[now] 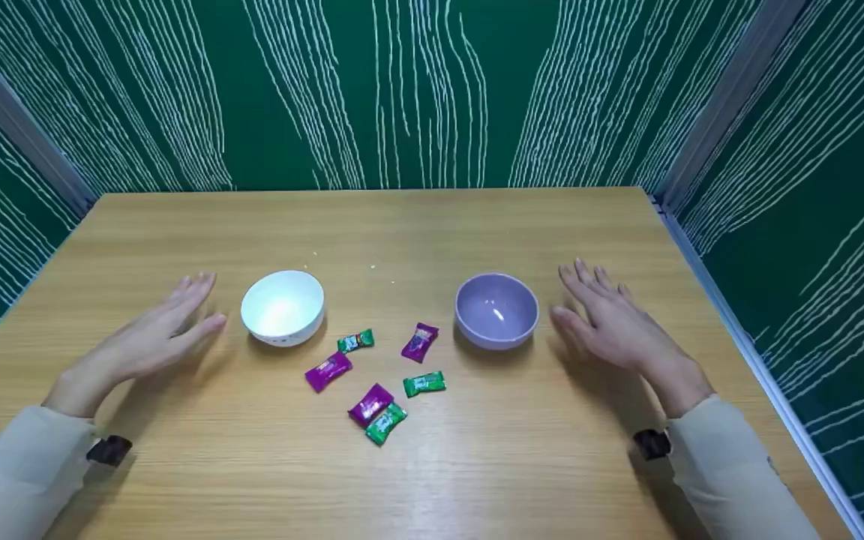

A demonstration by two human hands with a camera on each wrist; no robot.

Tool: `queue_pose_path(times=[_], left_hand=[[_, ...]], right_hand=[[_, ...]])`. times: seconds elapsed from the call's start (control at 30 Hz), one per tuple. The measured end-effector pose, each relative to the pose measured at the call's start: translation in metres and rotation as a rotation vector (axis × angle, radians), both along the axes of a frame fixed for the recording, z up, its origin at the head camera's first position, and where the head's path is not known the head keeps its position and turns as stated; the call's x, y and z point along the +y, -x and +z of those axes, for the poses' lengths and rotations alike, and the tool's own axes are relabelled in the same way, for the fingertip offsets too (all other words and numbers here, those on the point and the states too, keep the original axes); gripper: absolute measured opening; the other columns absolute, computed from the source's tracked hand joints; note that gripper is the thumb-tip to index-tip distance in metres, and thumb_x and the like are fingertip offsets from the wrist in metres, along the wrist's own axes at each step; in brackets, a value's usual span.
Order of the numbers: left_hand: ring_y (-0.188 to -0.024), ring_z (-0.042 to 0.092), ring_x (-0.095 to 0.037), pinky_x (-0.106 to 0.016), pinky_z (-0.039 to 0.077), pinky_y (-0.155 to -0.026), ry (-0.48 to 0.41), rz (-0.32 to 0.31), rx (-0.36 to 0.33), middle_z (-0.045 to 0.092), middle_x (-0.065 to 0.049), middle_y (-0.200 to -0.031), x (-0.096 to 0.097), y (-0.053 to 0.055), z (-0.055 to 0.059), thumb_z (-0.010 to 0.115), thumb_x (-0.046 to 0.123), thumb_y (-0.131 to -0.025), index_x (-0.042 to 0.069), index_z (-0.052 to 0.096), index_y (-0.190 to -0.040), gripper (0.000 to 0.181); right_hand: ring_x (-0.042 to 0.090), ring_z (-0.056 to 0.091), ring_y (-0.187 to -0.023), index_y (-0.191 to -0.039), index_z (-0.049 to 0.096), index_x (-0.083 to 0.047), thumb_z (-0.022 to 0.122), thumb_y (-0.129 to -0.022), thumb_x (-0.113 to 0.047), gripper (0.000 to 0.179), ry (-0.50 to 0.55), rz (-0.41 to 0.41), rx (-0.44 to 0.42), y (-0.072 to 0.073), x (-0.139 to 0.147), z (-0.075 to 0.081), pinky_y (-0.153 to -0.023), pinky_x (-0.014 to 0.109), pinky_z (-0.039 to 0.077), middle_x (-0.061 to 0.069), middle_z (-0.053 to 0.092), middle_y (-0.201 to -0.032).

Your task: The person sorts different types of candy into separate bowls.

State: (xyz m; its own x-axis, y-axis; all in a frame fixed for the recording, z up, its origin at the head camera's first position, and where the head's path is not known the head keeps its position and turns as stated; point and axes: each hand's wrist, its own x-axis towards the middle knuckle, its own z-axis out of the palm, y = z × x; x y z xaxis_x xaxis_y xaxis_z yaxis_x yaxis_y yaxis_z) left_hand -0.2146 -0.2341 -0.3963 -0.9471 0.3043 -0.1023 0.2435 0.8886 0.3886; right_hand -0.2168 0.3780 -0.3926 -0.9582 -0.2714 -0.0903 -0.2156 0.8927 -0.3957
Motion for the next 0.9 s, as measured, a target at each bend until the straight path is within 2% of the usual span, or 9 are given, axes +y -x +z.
queue_pose_path(times=[0.1,0.2,0.27,0.4,0.5,0.57,0.77,0.9], left_hand=[[-0.155,-0.003,-0.026,-0.054,0.008,-0.122,-0.144,0.001,-0.048,-0.002,-0.004,-0.170,0.004,0.002,0.002,0.044,0.069,-0.098,0.016,0.001,-0.164,0.095],[-0.155,0.003,-0.028,-0.055,0.015,-0.121,-0.325,-0.012,-0.074,-0.002,-0.003,-0.170,0.008,0.004,0.002,0.060,0.059,-0.096,0.017,0.000,-0.164,0.100],[-0.155,0.006,-0.030,-0.056,0.020,-0.119,-0.448,-0.029,-0.093,-0.001,-0.004,-0.170,0.012,0.006,-0.001,0.070,0.051,-0.093,0.017,0.000,-0.164,0.105],[-0.154,0.009,-0.034,-0.057,0.027,-0.116,-0.635,-0.039,-0.146,0.002,-0.007,-0.170,0.020,0.010,-0.009,0.084,0.038,-0.085,0.016,0.004,-0.164,0.115],[-0.153,0.014,-0.034,-0.056,0.024,-0.118,-0.687,-0.004,-0.183,0.007,-0.010,-0.169,0.026,0.013,-0.015,0.089,0.037,-0.079,0.018,0.007,-0.164,0.120],[-0.153,0.018,-0.035,-0.056,0.021,-0.119,-0.693,0.021,-0.190,0.011,-0.012,-0.169,0.031,0.015,-0.017,0.090,0.038,-0.076,0.018,0.008,-0.164,0.122],[-0.150,0.025,-0.034,-0.060,0.016,-0.120,-0.683,0.050,-0.190,0.019,-0.013,-0.166,0.044,0.020,-0.022,0.093,0.041,-0.072,0.022,0.013,-0.164,0.123],[-0.149,0.025,-0.032,-0.060,0.009,-0.121,-0.685,0.047,-0.192,0.023,-0.009,-0.166,0.050,0.023,-0.023,0.094,0.041,-0.070,0.022,0.014,-0.164,0.125]], right_hand=[[0.046,0.005,-0.151,-0.164,0.014,-0.015,0.056,-0.102,-0.050,0.083,0.087,0.004,0.019,-0.003,-0.005,0.005,-0.113,0.071,0.016,0.022,0.005,-0.167],[0.049,0.017,-0.149,-0.164,0.015,-0.014,0.063,-0.100,-0.042,0.084,0.205,0.000,0.020,-0.005,-0.009,0.008,-0.110,0.069,0.025,0.021,0.013,-0.167],[0.047,0.025,-0.147,-0.164,0.016,-0.014,0.066,-0.099,-0.037,0.085,0.291,-0.014,0.013,-0.008,-0.013,0.011,-0.111,0.061,0.029,0.020,0.020,-0.166],[0.038,0.036,-0.145,-0.163,0.022,-0.019,0.069,-0.099,-0.030,0.080,0.478,-0.034,-0.019,-0.015,-0.022,0.015,-0.105,0.030,0.044,0.013,0.032,-0.163],[0.033,0.043,-0.142,-0.162,0.027,-0.019,0.067,-0.100,-0.024,0.074,0.619,-0.006,-0.039,-0.020,-0.031,0.017,-0.095,0.018,0.047,0.011,0.038,-0.160],[0.030,0.048,-0.138,-0.161,0.030,-0.018,0.065,-0.101,-0.020,0.069,0.691,0.025,-0.043,-0.024,-0.038,0.017,-0.094,0.019,0.050,0.013,0.041,-0.157],[0.018,0.061,-0.124,-0.153,0.044,-0.012,0.064,-0.101,-0.015,0.056,0.782,0.089,-0.076,-0.034,-0.061,0.011,-0.097,0.022,0.050,0.019,0.053,-0.146],[0.021,0.064,-0.119,-0.146,0.052,-0.005,0.067,-0.099,-0.012,0.049,0.786,0.152,-0.119,-0.039,-0.076,0.006,-0.097,0.025,0.051,0.020,0.060,-0.137]])
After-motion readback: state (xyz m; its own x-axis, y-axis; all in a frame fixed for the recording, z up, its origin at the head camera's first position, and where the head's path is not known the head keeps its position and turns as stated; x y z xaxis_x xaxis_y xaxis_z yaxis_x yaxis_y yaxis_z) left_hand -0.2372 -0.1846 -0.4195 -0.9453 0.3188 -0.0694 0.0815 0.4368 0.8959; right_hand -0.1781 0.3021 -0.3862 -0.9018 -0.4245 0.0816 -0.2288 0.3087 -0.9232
